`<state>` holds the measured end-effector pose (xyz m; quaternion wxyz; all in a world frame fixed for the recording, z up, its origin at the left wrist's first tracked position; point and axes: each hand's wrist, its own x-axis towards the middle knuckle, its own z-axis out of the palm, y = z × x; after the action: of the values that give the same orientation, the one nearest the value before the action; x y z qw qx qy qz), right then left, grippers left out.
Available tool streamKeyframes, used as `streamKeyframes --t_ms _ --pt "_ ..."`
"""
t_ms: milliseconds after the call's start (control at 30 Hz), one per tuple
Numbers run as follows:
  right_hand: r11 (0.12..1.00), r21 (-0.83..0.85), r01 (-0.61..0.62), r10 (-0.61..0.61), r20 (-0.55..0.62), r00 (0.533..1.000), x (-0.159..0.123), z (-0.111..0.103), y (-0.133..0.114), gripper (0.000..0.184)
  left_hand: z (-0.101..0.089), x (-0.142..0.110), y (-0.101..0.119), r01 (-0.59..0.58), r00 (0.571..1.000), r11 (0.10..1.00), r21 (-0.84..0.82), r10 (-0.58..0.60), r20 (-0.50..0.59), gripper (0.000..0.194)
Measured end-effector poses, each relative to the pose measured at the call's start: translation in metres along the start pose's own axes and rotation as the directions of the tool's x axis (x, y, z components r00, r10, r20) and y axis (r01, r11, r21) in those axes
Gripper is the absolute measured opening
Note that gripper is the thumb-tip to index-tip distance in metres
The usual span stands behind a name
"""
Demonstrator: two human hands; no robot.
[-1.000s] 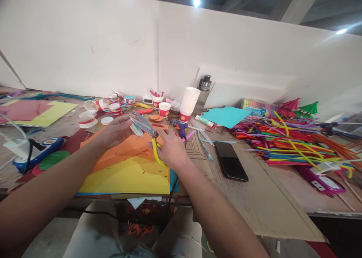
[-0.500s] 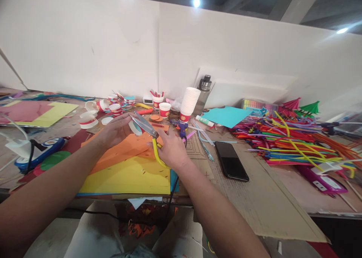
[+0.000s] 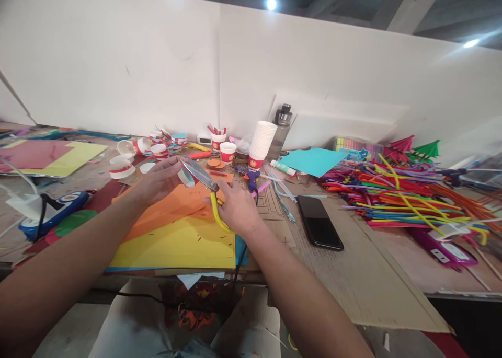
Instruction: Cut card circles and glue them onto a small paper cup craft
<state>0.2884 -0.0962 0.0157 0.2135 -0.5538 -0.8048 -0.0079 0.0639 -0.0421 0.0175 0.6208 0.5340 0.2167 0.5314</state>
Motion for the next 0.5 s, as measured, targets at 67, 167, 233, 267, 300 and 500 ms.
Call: streamKeyframes --t_ms 67,167,233,267,300,500 --pt "1.000 -0.019 0.001 -0.001 -0.007 1.000 -0.0001 0.0002 -0.0001 0.049 0.0002 0.0000 0.0002 -0.001 1.000 1.000 -0.001 0.001 -0.005 0.025" --pt "0.999 -0.031 0.007 -0.008 -0.012 1.000 0.0000 0.0004 -0.0004 0.049 0.0014 0.0001 0.0014 -0.004 1.000 1.000 0.003 0.004 -0.010 0.025" --pt "0.999 -0.038 0.013 -0.014 -0.013 1.000 0.0001 0.0006 -0.0006 0.049 0.0022 0.0003 0.0021 -0.008 1.000 1.000 0.009 0.008 -0.007 0.024" --pt "0.999 -0.042 0.016 -0.017 -0.013 1.000 0.0002 0.0008 -0.0006 0.049 0.0025 0.0003 0.0024 -0.010 1.000 1.000 0.013 0.010 -0.005 0.024" --pt "0.999 -0.047 0.018 -0.019 -0.013 1.000 0.0003 0.0010 -0.0005 0.049 0.0026 0.0004 0.0025 -0.012 1.000 1.000 0.016 0.012 -0.003 0.024" --pt "0.998 -0.065 0.017 -0.018 -0.016 1.000 0.0005 0.0023 0.0005 0.048 0.0020 0.0002 0.0028 -0.022 1.000 0.999 0.025 0.022 0.000 0.023"
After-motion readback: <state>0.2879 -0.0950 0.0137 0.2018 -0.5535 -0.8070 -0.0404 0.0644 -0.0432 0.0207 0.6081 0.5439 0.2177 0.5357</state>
